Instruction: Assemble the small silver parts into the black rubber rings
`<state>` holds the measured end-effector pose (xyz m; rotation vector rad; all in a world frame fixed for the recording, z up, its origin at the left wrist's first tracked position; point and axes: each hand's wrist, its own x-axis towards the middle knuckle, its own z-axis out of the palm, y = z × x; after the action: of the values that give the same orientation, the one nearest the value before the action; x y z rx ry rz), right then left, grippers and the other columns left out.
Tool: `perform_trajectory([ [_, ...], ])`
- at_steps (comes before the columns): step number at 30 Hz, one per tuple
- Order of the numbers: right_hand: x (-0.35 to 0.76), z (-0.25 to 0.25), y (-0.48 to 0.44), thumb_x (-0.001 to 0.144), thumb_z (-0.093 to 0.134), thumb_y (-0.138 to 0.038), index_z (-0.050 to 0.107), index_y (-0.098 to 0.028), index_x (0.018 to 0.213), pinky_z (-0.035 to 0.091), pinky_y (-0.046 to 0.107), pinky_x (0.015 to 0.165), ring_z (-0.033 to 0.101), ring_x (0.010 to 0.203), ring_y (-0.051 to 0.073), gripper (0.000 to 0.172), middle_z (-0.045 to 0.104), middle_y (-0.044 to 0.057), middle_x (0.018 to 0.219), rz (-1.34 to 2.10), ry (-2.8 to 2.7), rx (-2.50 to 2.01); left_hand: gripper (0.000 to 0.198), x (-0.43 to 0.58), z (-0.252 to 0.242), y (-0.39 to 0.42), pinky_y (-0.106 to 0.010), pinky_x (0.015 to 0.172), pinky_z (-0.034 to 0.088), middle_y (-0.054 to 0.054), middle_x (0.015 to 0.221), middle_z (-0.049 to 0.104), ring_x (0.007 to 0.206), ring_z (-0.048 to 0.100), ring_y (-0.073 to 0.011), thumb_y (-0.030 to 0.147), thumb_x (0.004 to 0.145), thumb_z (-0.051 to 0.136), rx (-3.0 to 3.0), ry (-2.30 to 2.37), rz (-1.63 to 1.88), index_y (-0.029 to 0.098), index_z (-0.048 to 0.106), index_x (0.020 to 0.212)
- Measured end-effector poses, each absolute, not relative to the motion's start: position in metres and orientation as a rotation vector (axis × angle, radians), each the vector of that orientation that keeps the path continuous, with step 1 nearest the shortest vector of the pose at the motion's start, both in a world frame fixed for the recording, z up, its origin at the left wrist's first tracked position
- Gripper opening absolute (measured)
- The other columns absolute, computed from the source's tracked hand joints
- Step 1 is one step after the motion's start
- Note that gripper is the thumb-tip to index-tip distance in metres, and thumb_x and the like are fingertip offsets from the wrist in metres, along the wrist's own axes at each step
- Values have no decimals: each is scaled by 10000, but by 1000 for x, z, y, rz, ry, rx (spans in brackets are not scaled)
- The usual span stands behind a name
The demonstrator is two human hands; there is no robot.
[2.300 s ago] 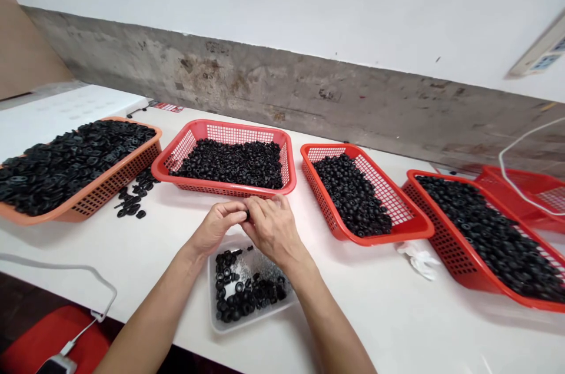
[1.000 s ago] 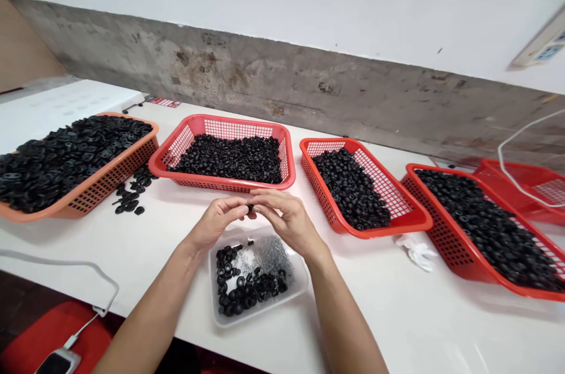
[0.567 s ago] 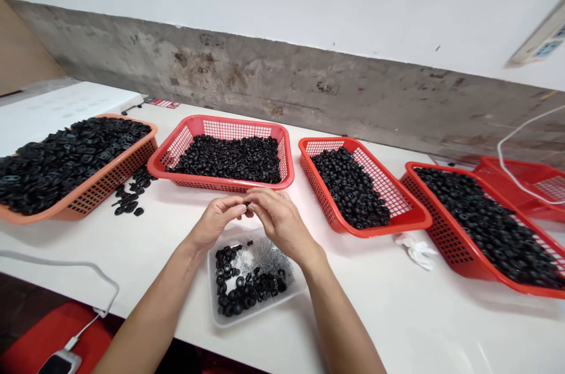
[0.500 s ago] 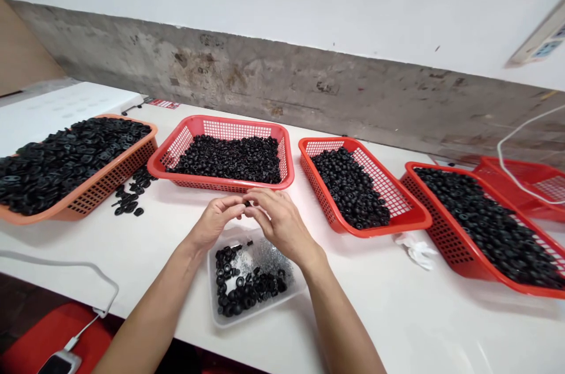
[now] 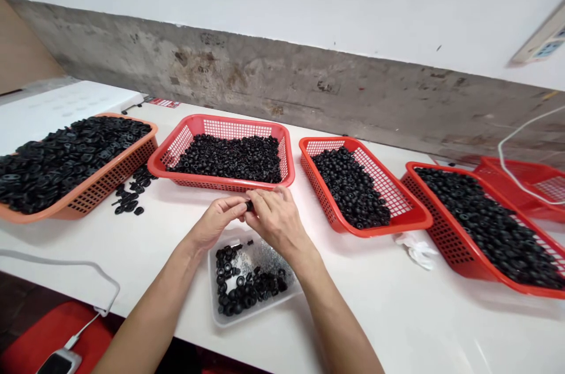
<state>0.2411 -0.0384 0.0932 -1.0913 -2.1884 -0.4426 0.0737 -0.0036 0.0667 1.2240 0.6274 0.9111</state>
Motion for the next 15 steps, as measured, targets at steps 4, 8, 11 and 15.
perform_trajectory([
  [4,244,93,-38,922,546,-140,565,-146,1167,466,411,877,692,901,226,246,739,104,990,-421,-2217,-1052,256,73,68,-5,-240,673,368,6,681,573,678,455,-124,382,812,693,1273,618,903,135,711,746],
  [8,242,92,-38,903,545,-113,562,-119,1144,518,384,822,674,883,237,242,718,119,960,-364,-2201,-998,253,75,68,-7,-249,689,371,7,685,562,694,458,-130,372,822,673,1297,642,912,130,699,753],
  [11,240,90,-37,906,537,-97,556,-126,1140,535,371,808,666,875,234,237,714,118,970,-319,-2193,-994,268,76,68,-9,-251,676,367,11,664,540,683,448,-130,373,826,665,1309,657,938,129,679,717],
  [15,241,87,-36,924,537,-115,538,-150,1167,544,373,798,660,860,228,246,715,104,982,-271,-2179,-1000,253,78,68,-9,-251,677,374,5,689,556,694,455,-131,363,834,658,1311,646,973,124,689,758],
])
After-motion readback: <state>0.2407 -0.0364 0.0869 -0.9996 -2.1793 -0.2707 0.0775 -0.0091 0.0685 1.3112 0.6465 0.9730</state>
